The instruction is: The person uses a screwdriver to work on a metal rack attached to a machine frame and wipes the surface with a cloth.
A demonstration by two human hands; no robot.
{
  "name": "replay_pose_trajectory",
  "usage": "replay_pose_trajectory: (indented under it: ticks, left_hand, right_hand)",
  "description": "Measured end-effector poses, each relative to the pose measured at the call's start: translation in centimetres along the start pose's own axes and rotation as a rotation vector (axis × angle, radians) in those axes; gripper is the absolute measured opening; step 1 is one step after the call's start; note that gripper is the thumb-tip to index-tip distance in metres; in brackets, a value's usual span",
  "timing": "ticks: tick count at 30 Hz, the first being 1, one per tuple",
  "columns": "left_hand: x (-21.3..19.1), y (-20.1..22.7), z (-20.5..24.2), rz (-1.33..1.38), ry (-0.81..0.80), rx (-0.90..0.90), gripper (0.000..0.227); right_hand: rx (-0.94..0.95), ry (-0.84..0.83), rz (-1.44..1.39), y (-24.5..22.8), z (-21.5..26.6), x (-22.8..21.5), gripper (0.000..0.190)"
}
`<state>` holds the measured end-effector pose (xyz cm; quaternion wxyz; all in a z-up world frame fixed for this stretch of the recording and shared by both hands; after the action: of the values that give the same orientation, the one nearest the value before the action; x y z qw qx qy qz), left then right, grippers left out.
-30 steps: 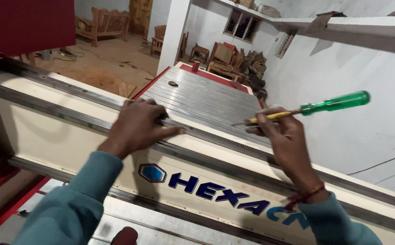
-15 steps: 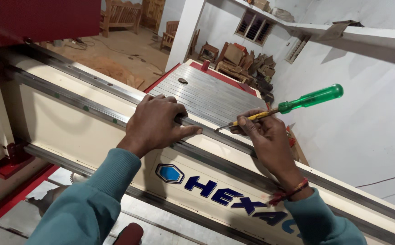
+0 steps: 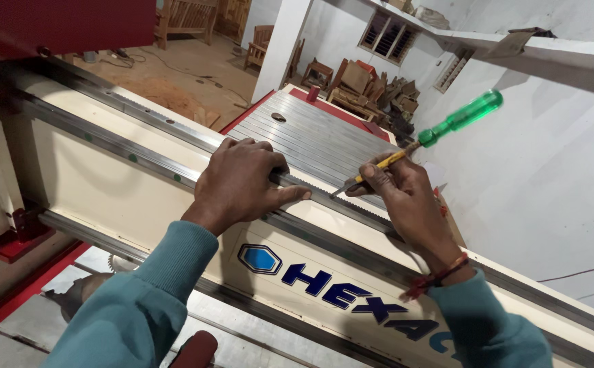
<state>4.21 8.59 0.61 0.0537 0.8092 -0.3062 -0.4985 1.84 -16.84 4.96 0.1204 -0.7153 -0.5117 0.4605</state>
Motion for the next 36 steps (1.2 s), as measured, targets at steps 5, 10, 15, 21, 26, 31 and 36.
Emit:
replay_pose_trajectory:
  ticks: [5,10,15,21,26,31,36]
  left_hand:
    - [-0.2,0.0,0.0,-0.001,-0.017,-0.004,0.06]
    - [-0.2,0.0,0.2,0.02,0.028,0.013,0.059]
    - [-0.6,-0.1,0.5,0.045,0.038,0.002,0.058]
    - [-0.3,0.0,0.2,0.037,0.05,0.019,0.056]
    - [-0.1,0.0,0.1,0.026,0.058,0.022,0.057]
    - [-0.2,-0.1,0.0,0.001,0.028,0.02,0.059]
    - [0.3,-0.3,0.1,0.017,0.056,0.041,0.059]
  right_hand:
    - [-0.117,-0.196,0.471,-3.8,-1.8,-0.4,0.019]
    - [-0.214,-0.188,0.905,-6.4,-0.9,2.0,0.018]
    - [-0.166,0.042,0.33,-4.1,1.2,2.5,0.02]
    - [0.019,0.147,-0.121,0.7,0.7,1.0,0.02]
    - [0.031,0.006,-0.032,0.0,-0.4,0.1,0.021]
    - [-0.048,-0.188,0.486,-5.0,-1.3,0.2,0.021]
    - [-0.278,-0.197,0.764,-5.6,0.3,2.1,0.019]
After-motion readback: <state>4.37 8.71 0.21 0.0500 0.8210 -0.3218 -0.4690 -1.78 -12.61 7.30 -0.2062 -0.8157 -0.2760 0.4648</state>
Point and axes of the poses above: each hand's wrist, its own z-axis away from the middle knuckle, its own x-axis out of the palm, y = z × x, the point moved 1 cm from there along -z, towards the middle knuckle, and after that the axes turned 5 degrees about -x, right-handed, at the moved point
